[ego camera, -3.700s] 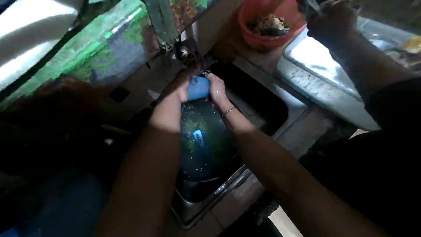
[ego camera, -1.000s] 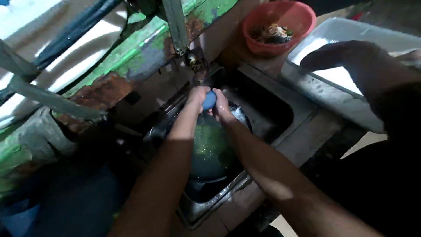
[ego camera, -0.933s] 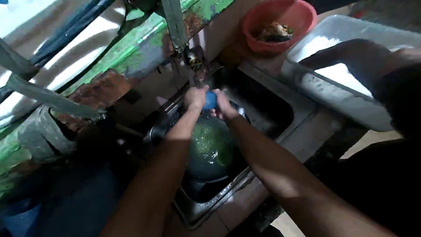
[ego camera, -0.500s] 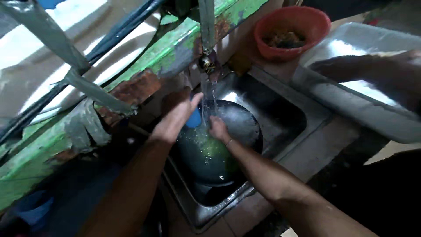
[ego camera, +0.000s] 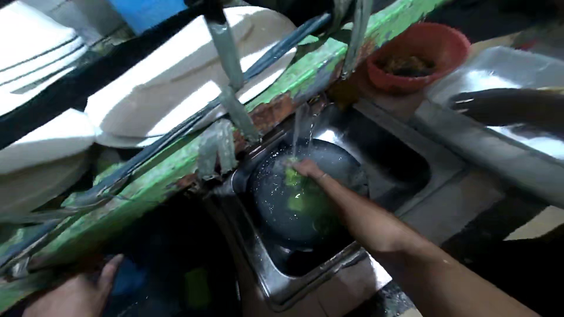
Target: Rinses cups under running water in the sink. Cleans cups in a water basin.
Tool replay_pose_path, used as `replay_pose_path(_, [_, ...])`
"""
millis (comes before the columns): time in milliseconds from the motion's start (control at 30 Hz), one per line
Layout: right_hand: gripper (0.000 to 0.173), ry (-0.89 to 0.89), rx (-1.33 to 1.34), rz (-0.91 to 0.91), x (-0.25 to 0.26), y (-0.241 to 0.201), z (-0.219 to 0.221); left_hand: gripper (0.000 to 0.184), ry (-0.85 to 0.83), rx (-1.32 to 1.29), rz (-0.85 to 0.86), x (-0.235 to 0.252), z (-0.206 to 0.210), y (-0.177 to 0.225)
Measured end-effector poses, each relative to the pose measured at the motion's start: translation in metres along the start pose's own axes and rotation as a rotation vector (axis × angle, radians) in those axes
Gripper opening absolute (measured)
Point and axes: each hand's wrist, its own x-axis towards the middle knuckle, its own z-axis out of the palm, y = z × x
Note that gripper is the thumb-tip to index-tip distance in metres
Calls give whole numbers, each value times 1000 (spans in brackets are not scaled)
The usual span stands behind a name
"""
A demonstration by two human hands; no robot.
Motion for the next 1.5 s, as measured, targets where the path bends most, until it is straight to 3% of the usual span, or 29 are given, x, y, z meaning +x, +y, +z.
replay_pose_path(67, [64,-69,534,99,-6,-11,-17,56,7,-87,41,-4,3,9])
replay_pose_path(167, [57,-90,1231,89,-21,-25,-30,48,69,-260,192,-5,0,65])
replay_pose_path(267, [54,25,1558,55,-29,-42,-26,37,101,-427,257,-1,-11,157])
replay_pose_path(367, [57,81,1605,109,-27,-47,-17,23,191,-556,558,22,6,254])
replay_pose_path(433, [47,106,1604,39,-33,-53,-18,28,-19,-604,699,50,18,316])
replay_pose_path(500, [34,46,1665,-108,-40,-55,-21,38,-80,-630,810,78,49,368])
replay_pose_path(567, [27,24,1633,-200,-45,-57,-26,44,-91,-567,787,92,65,407])
replay_pose_path(633, [34,122,1445,-195,-43,-52,-30,43,-95,-493,671,97,59,433])
replay_pose_path(733, [43,316,1144,-283,-43,-38,-38,39,-302,-675,436,100,38,463])
replay_pose_path(800, [37,477,911,-451,-42,-28,-43,43,-532,-1050,121,108,36,472])
replay_pose_path(867, [36,519,723,-583,-37,-19,-53,44,-737,-1378,-109,133,56,471])
replay_pose_path(933, [33,445,739,-542,-30,-18,-64,42,-781,-1436,-20,134,61,475])
replay_pose_path(1000, [38,231,886,-307,-19,-17,-76,46,-683,-1127,338,119,58,480])
replay_pose_path(1067, [38,-45,944,-12,-13,-9,-85,45,-574,-622,726,108,59,482])
replay_pose_path(1133, [56,-187,889,154,-17,-6,-80,41,-485,-338,873,104,63,477])
replay_pose_path(1200, [68,-131,701,61,-25,2,-76,50,-377,-261,818,105,54,468])
replay_pose_path(1300, [70,165,143,-9,-50,38,-58,66,-280,-277,600,98,23,433])
replay_pose_path(1367, [97,173,-119,14,-63,68,-28,69,-182,-271,543,91,-2,397])
replay_pose_path(1400, [100,149,-235,14,-65,79,-14,67,-59,-260,538,84,-11,376])
replay_pose_path(1500, [69,119,-440,-17,-52,89,9,43,482,-270,566,51,-25,304])
